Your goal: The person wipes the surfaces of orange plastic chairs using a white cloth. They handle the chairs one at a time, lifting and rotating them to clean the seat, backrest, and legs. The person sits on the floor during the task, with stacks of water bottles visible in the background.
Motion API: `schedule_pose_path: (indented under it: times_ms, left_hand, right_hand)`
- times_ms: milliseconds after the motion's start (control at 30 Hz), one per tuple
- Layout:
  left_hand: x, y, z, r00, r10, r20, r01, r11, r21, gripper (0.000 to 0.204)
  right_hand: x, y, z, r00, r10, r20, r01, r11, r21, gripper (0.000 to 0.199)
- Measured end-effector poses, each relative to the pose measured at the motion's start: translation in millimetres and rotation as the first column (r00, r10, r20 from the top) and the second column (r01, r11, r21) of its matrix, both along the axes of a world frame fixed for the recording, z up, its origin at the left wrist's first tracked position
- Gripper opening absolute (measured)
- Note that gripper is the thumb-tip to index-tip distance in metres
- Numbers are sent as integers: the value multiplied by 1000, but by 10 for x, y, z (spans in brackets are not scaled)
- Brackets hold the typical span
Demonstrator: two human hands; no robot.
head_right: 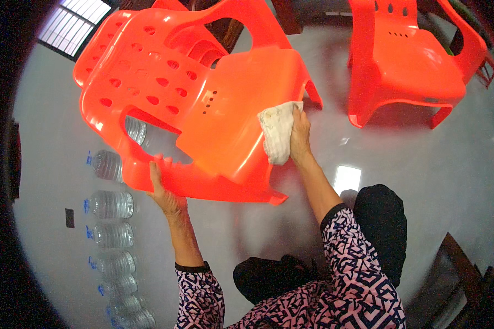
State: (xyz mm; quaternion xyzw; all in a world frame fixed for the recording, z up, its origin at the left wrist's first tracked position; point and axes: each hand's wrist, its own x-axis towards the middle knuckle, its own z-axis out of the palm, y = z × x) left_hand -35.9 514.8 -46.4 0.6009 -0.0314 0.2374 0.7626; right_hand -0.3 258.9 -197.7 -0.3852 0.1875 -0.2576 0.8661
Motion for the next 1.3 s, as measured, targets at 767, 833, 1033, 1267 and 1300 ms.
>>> schedule_pose_path:
  times_ms: [767, 833, 1033, 1267, 1300]
  left_hand:
    - [-217, -141, 640, 990, 73, 117, -87, 988, 126, 29]
    - [-145, -175, 649, 994, 27, 108, -38, 994, 104, 31]
    - [-133, 122, 529, 996, 84, 37, -87, 991, 97, 35]
    - [-220, 221, 537, 997, 32, 74, -42, 990, 136, 41]
    - [-218, 214, 529, 996, 37, 87, -48, 990, 131, 40]
  right_hand:
    - [-313, 58, 892, 923, -374, -93, 132, 533, -836, 34]
    - [-486, 114, 958, 910, -414, -33, 102, 300, -948, 43]
    - [-915, 479, 1046, 943, -223, 247, 250, -15, -968, 54]
    - [-110, -106, 934, 943, -248, 223, 244, 59, -968, 40]
    - [80, -281, 911, 948, -246, 204, 228, 72, -971, 37]
